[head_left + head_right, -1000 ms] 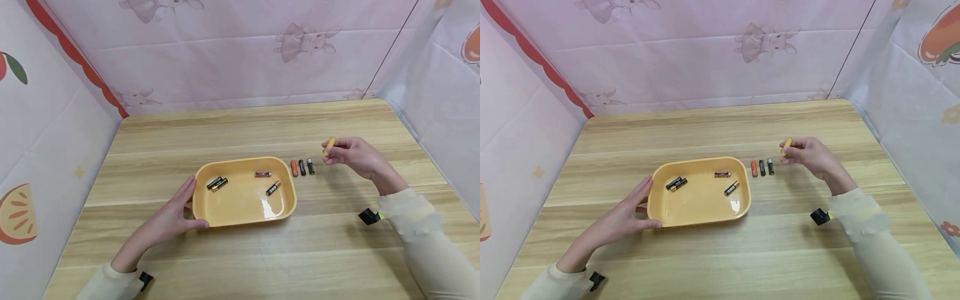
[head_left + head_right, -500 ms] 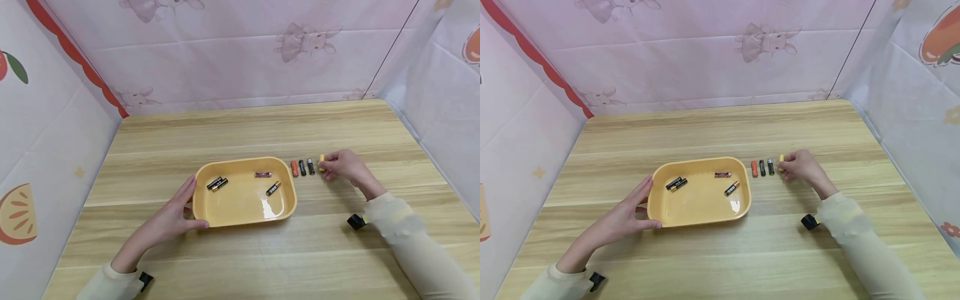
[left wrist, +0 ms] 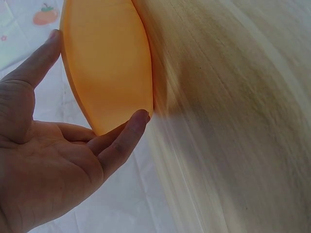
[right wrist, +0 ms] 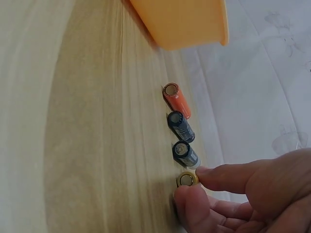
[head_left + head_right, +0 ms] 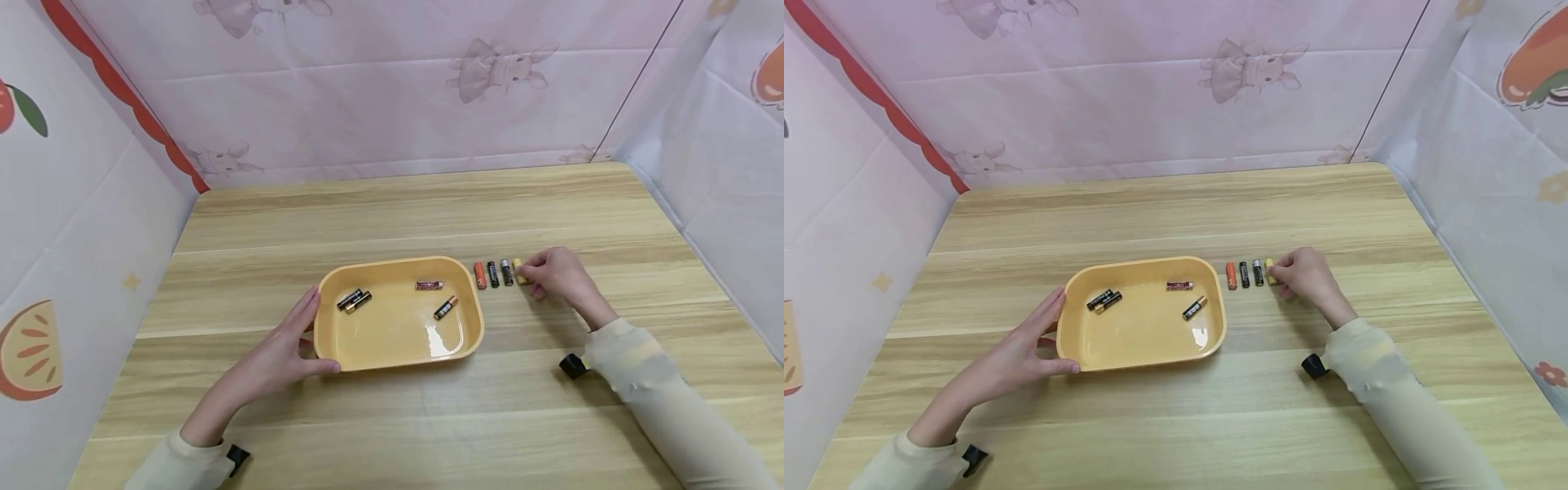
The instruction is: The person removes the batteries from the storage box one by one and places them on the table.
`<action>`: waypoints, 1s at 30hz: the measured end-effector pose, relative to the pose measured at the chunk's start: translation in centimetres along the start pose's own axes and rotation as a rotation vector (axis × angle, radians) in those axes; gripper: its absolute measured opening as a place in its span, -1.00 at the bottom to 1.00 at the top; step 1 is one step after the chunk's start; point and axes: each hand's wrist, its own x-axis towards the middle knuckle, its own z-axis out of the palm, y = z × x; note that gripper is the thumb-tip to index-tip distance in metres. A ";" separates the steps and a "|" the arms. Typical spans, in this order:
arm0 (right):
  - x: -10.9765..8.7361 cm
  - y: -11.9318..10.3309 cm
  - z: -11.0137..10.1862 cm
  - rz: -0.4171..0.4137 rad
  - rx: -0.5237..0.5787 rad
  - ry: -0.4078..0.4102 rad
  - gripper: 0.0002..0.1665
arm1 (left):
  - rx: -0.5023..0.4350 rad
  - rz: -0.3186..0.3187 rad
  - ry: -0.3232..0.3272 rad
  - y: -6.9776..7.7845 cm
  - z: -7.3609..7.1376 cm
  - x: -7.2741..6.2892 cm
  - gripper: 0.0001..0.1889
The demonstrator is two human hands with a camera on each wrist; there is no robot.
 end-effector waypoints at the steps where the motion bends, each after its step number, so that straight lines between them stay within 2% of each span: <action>1: 0.0 0.0 0.0 -0.001 0.003 0.001 -0.62 | -0.001 0.003 0.000 0.0 0.0 0.0 0.25; 13: -0.1 -0.1 0.1 0.008 0.004 -0.009 -0.61 | -0.010 0.013 0.002 0.1 0.0 -0.2 0.25; 20: -0.6 -0.3 -0.1 -0.002 -0.034 -0.001 -0.49 | -0.012 0.016 0.005 0.0 0.0 -0.1 0.24; 26: -1.0 -0.7 -0.7 -0.047 -0.119 0.030 -0.40 | -0.004 0.010 0.000 0.1 -0.1 -0.1 0.25; 30: -1.6 -2.4 -1.2 -0.091 -0.066 0.043 -0.40 | 0.004 0.011 0.001 0.1 -0.1 -0.1 0.25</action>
